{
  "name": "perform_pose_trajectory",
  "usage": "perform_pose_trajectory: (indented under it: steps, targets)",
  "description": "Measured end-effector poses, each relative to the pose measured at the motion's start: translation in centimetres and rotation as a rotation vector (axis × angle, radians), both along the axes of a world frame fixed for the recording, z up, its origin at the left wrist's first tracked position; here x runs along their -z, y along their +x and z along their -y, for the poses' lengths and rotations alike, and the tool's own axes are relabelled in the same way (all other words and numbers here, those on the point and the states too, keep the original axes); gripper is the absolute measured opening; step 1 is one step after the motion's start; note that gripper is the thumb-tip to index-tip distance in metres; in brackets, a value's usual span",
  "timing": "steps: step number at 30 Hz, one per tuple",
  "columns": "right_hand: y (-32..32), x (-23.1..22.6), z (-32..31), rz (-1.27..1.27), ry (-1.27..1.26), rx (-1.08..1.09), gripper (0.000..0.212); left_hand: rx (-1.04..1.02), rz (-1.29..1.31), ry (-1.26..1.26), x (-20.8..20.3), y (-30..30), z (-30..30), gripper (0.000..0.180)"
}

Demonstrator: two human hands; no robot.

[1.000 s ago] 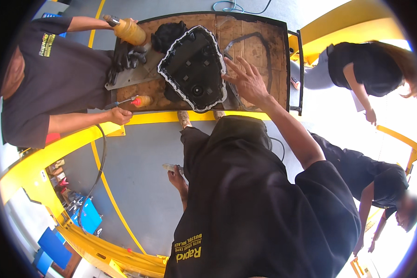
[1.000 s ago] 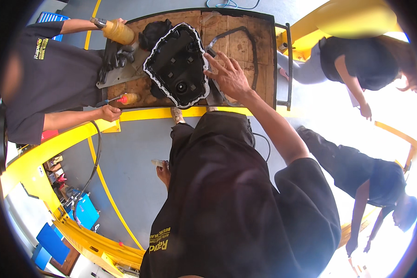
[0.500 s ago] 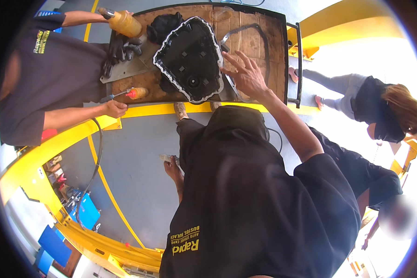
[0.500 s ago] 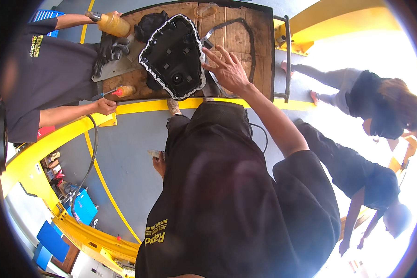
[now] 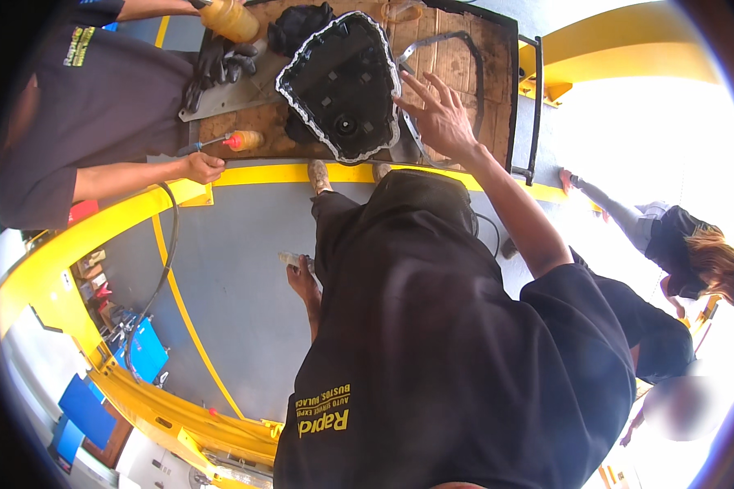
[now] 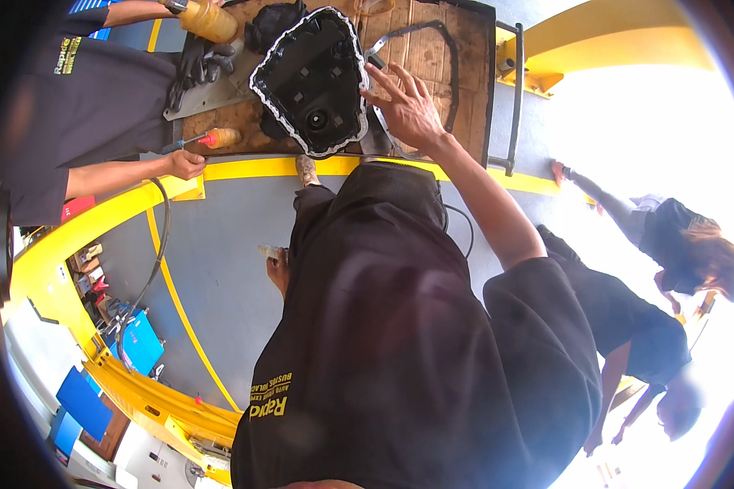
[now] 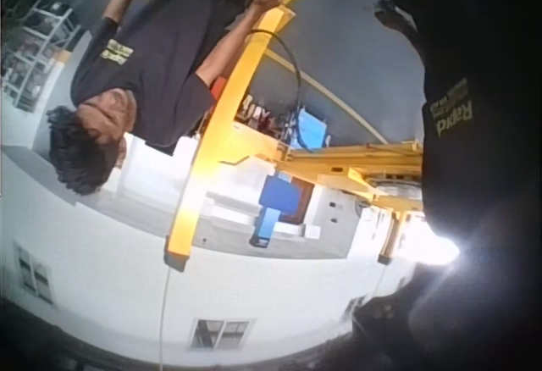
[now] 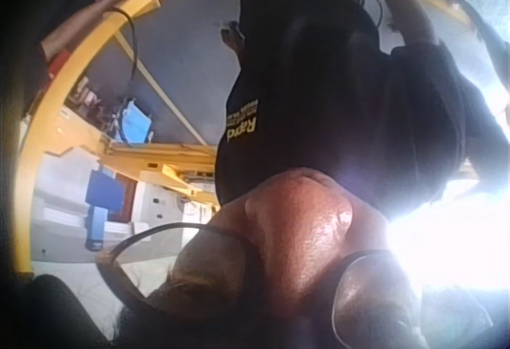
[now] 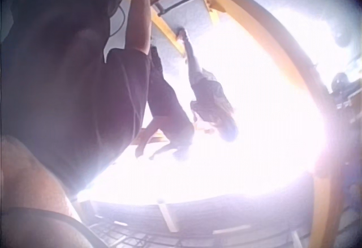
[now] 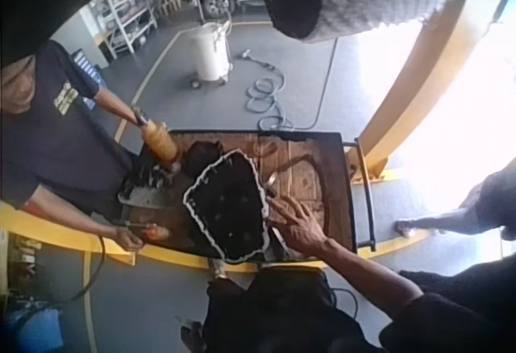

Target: The person applies a bead of white sealant from a tube along the edge of a black automotive part resting on a wooden workbench. They use their finger to smooth the sealant along the perimeter.

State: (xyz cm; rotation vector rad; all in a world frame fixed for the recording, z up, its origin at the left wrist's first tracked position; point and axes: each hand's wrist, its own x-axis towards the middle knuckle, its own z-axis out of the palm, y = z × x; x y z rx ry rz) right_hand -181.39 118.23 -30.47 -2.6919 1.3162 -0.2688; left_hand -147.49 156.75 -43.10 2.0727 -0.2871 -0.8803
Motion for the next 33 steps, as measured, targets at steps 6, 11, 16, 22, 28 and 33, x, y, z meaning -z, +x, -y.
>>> perform_pose_trajectory:
  steps: [6, 11, 16, 22, 28, 33]
  targets:
    - [-0.5, 0.2, -0.8, -0.018, 0.01, -0.112, 0.058, -0.021, 0.029, -0.005, 0.3, -0.2, -0.4, 0.039]
    - [-0.9, 0.0, -0.2, -0.044, 0.013, -0.072, 0.059, 0.014, 0.048, 0.015, 0.6, 0.1, -0.7, 0.04]
    - [-1.5, 0.6, -0.1, -0.053, -0.02, -0.117, 0.065, -0.004, 0.044, 0.027, 0.9, 0.4, -0.7, 0.039]
    - [-1.4, 0.7, 1.0, -0.07, -0.086, -0.06, 0.063, -0.006, 0.05, 0.009, 1.2, 0.8, -0.7, 0.04]
    - [-1.0, 0.4, -0.5, -0.007, 0.011, -0.076, 0.057, -0.011, 0.027, -0.01, 0.5, 0.2, -0.6, 0.04]
    - [-0.2, -0.1, -0.8, 0.018, 0.014, -0.051, 0.054, -0.045, 0.002, -0.015, 1.3, 0.2, -1.8, 0.038]
